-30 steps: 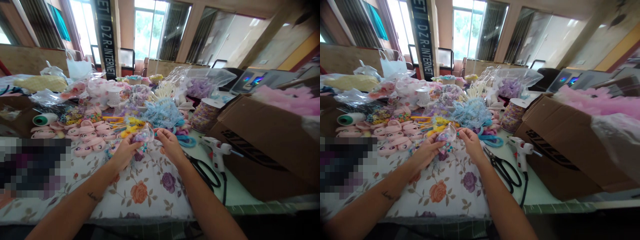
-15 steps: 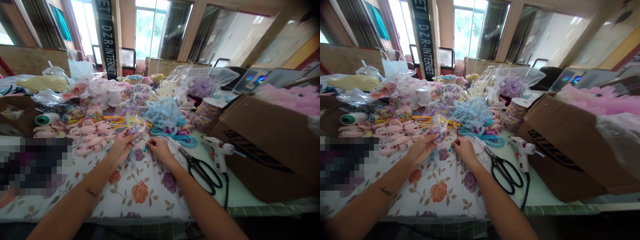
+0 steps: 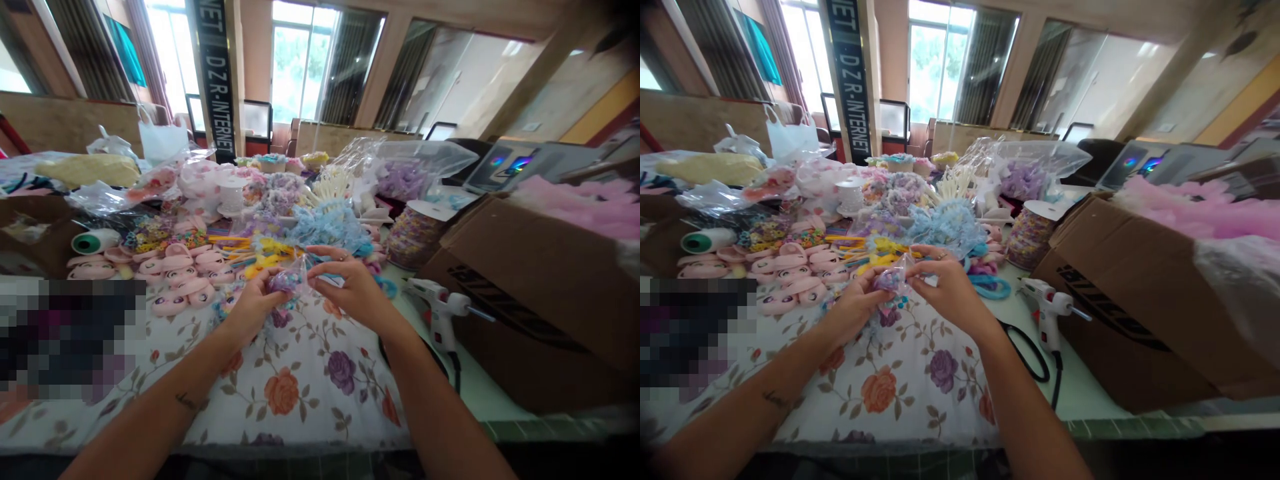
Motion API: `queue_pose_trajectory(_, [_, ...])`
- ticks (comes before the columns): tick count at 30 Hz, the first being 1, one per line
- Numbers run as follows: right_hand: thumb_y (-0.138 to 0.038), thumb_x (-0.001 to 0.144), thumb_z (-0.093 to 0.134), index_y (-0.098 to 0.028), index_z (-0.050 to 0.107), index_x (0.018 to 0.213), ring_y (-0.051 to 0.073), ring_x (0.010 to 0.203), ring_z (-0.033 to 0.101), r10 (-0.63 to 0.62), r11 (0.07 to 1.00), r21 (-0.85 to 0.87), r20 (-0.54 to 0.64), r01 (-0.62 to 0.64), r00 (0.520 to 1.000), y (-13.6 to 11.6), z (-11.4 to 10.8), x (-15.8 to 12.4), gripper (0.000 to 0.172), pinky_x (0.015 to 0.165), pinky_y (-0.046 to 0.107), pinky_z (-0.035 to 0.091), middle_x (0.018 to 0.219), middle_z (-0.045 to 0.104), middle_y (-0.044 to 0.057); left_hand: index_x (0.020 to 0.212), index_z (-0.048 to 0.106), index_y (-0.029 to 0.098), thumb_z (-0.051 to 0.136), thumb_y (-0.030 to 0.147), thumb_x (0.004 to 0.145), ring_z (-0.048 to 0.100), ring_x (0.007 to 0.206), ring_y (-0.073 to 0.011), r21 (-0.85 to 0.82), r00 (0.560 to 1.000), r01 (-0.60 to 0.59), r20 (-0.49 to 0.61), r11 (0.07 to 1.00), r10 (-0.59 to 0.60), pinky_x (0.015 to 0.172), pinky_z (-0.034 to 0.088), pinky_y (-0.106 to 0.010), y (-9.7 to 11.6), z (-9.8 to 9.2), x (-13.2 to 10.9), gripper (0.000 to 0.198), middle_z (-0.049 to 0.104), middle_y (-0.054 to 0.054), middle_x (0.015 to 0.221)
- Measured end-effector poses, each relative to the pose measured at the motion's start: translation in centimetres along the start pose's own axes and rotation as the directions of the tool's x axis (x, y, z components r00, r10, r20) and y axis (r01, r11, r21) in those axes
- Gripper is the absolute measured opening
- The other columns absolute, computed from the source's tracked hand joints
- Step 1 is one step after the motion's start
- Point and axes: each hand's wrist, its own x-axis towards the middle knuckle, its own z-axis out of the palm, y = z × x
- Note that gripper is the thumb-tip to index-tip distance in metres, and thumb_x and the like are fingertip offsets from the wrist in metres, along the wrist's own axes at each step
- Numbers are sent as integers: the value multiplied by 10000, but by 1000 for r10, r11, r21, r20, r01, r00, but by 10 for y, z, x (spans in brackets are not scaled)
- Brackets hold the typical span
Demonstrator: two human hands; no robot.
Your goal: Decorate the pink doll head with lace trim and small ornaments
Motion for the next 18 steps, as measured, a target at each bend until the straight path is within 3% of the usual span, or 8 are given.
queue_pose_trajectory(3, [-252, 781, 654, -257, 747, 784, 281, 1218, 511, 13, 999, -47, 89, -9, 996, 2, 3, 3, 94, 1008, 445, 389, 1274, 599, 63, 977, 602, 176, 759, 158, 606, 590, 795, -124, 43, 1000, -23, 0, 999, 23, 688, 444, -215, -3, -2, 0, 403, 638, -7, 896])
queue_pose_trajectory(11, [-154, 763, 644, -217, 726, 785, 279, 1218, 513, 48, 993, -109, 113, -36, 992, 12, 13, 4, 105, 982, 432, 407, 1262, 599, 101, 968, 624, 184, 762, 135, 590, 577, 797, -124, 86, 998, -57, -16, 995, 59, 673, 434, -210, -11, -8, 5, 406, 629, -6, 900])
queue_pose_trajectory(18, [-306, 757, 709, -226, 718, 766, 286, 1189, 527, -5, 994, -107, 71, 12, 997, 13, 19, 6, 81, 967, 431, 419, 1201, 630, 103, 978, 613, 182, 787, 200, 611, 575, 760, -120, 42, 999, -42, -20, 998, 43, 650, 437, -213, -10, -7, 4, 406, 633, -3, 870])
